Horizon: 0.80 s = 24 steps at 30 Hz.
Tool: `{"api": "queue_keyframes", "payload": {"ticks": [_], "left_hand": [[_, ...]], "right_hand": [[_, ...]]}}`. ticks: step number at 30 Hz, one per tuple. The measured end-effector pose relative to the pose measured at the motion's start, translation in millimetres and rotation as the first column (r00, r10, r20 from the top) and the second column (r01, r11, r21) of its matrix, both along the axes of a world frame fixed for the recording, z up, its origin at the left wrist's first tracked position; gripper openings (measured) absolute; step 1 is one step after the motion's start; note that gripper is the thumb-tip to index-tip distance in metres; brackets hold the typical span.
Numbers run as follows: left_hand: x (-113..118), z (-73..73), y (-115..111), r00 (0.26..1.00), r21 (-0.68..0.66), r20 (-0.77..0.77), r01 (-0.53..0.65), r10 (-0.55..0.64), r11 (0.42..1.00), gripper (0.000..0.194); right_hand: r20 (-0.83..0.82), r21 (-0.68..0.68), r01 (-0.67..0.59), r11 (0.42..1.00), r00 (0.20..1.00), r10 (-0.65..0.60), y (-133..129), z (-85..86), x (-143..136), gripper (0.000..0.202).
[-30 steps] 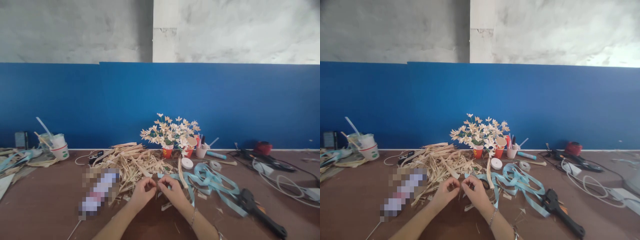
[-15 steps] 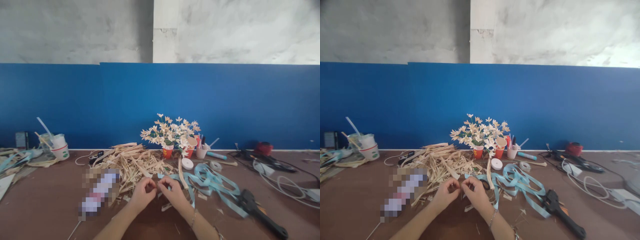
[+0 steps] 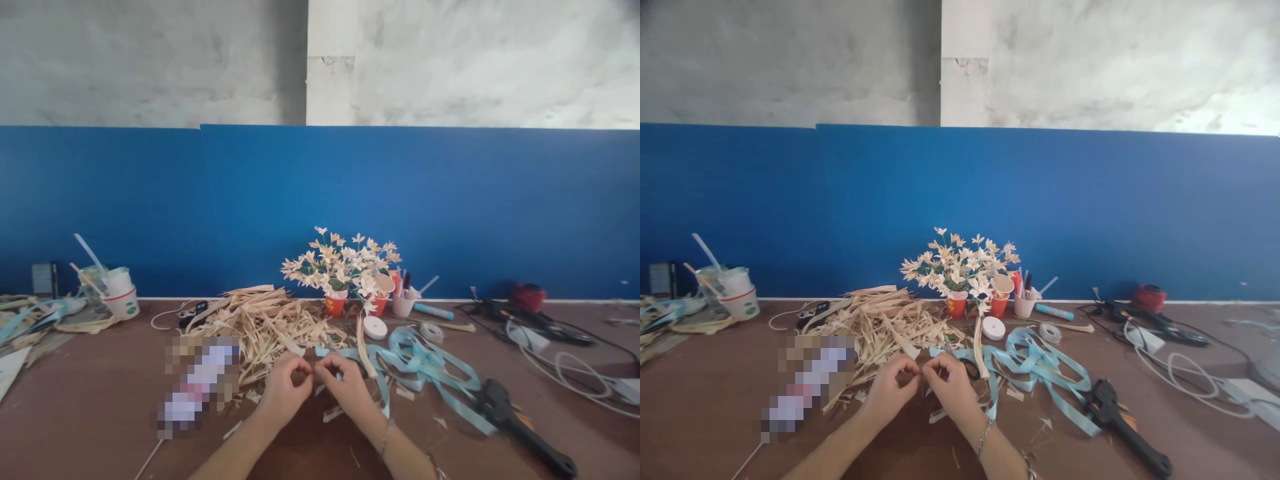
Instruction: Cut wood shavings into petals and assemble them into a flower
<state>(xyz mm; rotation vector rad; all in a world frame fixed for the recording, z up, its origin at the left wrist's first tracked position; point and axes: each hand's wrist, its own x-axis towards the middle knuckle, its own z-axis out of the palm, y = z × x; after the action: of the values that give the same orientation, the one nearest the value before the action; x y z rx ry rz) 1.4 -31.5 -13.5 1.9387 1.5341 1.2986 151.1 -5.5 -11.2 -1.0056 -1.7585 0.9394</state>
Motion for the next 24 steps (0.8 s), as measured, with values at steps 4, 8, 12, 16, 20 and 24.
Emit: {"api": "queue_keyframes", "payload": {"ticks": [4, 8, 12, 16, 20, 24], "left_hand": [[0.9, 0.4, -1.0, 1.000, 0.014, 0.008, 0.006, -0.006, 1.000, 0.008], [1.0, -1.4, 0.3, 1.000, 0.029, 0.017, 0.001, -0.001, 1.000, 0.008], [0.7, -1.7, 0.5, 1.000, 0.041, 0.012, -0.009, 0.008, 0.999, 0.010], [1.3, 0.4, -1.7, 1.000, 0.047, -0.013, -0.020, 0.020, 0.999, 0.010], [2.2, 2.8, -2.8, 0.999, 0.058, -0.025, -0.025, 0.027, 0.998, 0.011], [2.1, 3.6, -2.6, 0.999, 0.075, -0.030, -0.025, 0.028, 0.997, 0.010]], "right_hand": [[-0.005, -0.017, 0.002, 1.000, 1.000, -0.002, 0.2, -0.9, -0.9, 0.018], [-0.031, -0.013, -0.009, 1.000, 0.999, 0.009, 1.0, -1.8, -0.9, 0.019], [-0.031, -0.038, 0.005, 0.999, 0.999, -0.006, 0.9, -1.9, -1.3, 0.020], [-0.053, -0.086, 0.017, 0.996, 0.998, -0.021, 0.9, -3.8, -2.9, 0.020], [-0.083, -0.094, 0.009, 0.996, 0.996, -0.017, 1.4, -6.1, -4.3, 0.022], [-0.134, -0.129, -0.005, 0.992, 0.991, -0.012, 2.0, -8.2, -5.0, 0.024]]}}
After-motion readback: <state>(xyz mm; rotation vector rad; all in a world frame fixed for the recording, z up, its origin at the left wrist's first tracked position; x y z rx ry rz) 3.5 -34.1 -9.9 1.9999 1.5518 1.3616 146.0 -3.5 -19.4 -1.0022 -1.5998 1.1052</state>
